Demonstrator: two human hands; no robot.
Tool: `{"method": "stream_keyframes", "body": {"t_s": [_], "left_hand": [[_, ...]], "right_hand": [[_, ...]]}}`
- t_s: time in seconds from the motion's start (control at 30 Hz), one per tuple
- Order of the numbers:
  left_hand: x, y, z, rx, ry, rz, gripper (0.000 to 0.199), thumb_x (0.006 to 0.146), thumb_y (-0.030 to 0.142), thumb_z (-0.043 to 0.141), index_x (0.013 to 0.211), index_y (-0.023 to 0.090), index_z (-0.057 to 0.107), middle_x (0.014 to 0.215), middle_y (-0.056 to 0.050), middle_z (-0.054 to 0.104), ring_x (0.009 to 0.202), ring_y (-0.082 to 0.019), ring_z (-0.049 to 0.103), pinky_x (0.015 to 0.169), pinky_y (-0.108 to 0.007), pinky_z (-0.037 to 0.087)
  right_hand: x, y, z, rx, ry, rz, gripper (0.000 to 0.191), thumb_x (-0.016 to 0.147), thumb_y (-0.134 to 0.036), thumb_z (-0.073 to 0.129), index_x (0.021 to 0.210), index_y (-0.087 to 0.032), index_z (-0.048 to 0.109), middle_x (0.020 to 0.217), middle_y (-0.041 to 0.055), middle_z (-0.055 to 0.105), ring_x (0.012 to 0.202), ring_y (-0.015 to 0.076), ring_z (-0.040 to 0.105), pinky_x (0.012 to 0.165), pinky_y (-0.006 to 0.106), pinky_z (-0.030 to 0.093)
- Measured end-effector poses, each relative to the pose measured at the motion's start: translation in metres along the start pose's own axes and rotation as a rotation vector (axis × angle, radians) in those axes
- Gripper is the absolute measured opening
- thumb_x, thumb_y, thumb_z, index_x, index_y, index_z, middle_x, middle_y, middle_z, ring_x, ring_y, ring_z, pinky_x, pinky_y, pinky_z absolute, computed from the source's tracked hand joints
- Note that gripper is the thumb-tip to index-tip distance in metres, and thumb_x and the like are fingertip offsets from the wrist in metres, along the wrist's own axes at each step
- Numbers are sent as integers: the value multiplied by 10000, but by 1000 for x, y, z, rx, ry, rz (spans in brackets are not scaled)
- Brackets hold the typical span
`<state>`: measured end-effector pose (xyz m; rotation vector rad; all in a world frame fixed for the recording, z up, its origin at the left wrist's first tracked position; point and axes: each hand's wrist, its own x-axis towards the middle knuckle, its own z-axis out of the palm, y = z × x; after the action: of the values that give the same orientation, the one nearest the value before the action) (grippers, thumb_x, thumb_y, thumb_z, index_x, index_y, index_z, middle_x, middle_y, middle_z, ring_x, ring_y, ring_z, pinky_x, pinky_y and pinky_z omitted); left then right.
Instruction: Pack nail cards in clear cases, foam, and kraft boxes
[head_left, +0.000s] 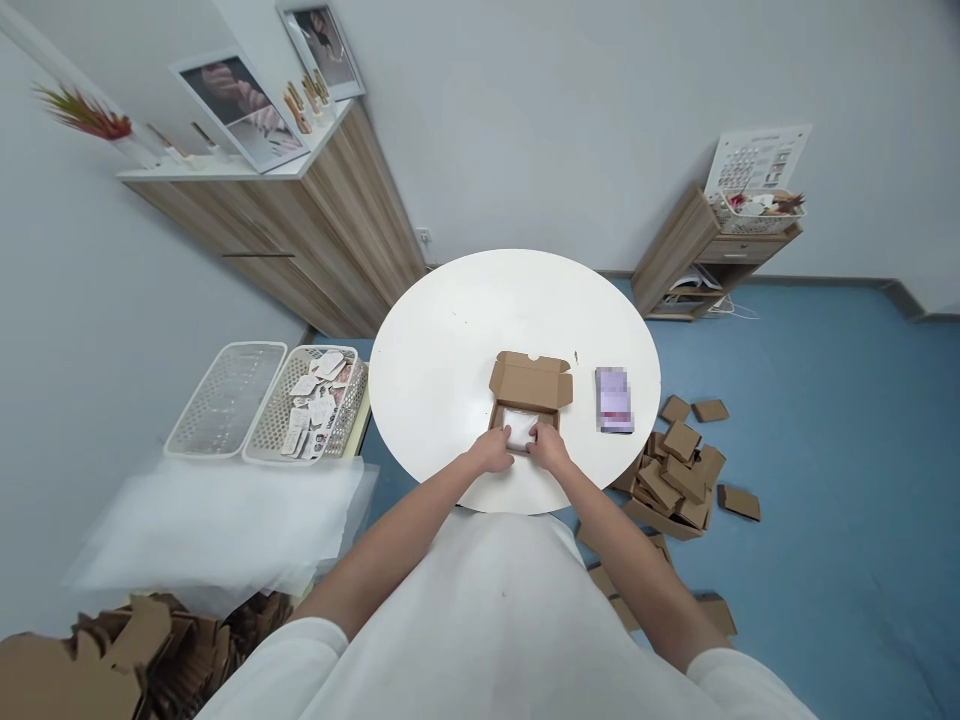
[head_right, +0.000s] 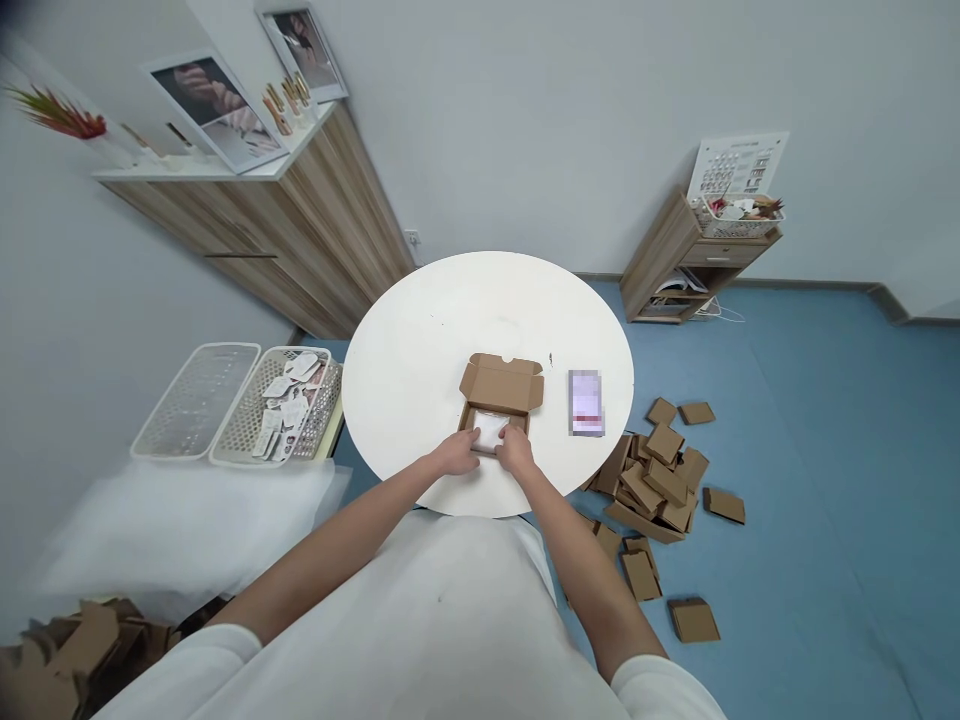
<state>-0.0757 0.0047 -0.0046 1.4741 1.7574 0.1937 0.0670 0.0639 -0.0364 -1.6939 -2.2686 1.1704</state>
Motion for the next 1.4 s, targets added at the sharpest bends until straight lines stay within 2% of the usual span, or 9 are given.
{"method": "stream_keyframes", "body": {"t_s": [0.27,0.43,0.6,0.77,0.9,1.03,1.13,1.23,1.4], "left_hand": [[1,-7,4,-42,-4,28,740,544,136,536,1258,156,344,1343,-155,353,1193,-283,391,907,-336,354],[-19,-6,7,-84,95,53,723,631,166,509,1312,133,271,1395,-157,247,1271,-260,263,955,-355,317],[-36,-12,7,-26,344,16,588,706,241,518,1262,163,345,1349,-144,330,1237,-277,307,973,-402,279],[-32,-20,8,-176,341,-34,561,728,268,508,1257,181,342,1156,-108,511,1105,-244,447,889,-356,364],[-30,-22,13,-241,391,-47,567,723,271,516,1254,166,347,1151,-115,501,1100,-243,444,884,-354,367],[-27,-28,12,-402,456,-119,562,715,290,550,1235,184,362,1170,-109,490,1059,-226,477,854,-347,387],[-17,-37,3,-593,500,-232,631,717,385,564,1254,173,311,1182,-128,479,996,-195,515,781,-314,424],[2,-47,-16,-773,532,-295,612,747,469,507,1242,166,314,1174,-136,488,977,-176,530,753,-289,435],[38,-50,-57,-1006,362,-313,561,791,608,290,1088,167,469,1111,-134,544,909,-186,573,674,-284,451]], "right_hand": [[-13,-7,-4,-35,-11,6,184,674,-164,542,857,-174,522,947,78,489,761,171,527,663,294,396],[-27,-12,-16,-52,63,-169,285,716,-165,500,1000,-176,504,1087,102,456,921,204,506,758,316,401],[-38,1,-27,62,213,-123,357,739,-268,497,1088,-201,465,1133,82,460,1061,219,436,875,347,370],[-35,14,-22,216,160,-1,450,706,-354,533,1120,-204,445,1179,82,442,1044,208,468,887,353,378],[-31,9,-16,250,142,-12,423,685,-350,552,1075,-200,484,1205,85,435,1083,211,446,930,365,347],[-21,7,-19,414,112,3,630,637,-371,612,1206,-228,383,1241,88,425,1072,219,458,894,375,376],[-5,15,-27,629,174,93,733,661,-434,589,1287,-248,257,1295,98,385,1128,217,424,883,367,386],[22,27,-39,873,162,238,574,756,-522,427,1254,-264,309,1282,81,420,1086,189,472,835,333,423],[72,26,-61,1001,55,308,599,781,-631,210,1175,-240,434,1094,83,574,873,189,573,722,339,453]]}}
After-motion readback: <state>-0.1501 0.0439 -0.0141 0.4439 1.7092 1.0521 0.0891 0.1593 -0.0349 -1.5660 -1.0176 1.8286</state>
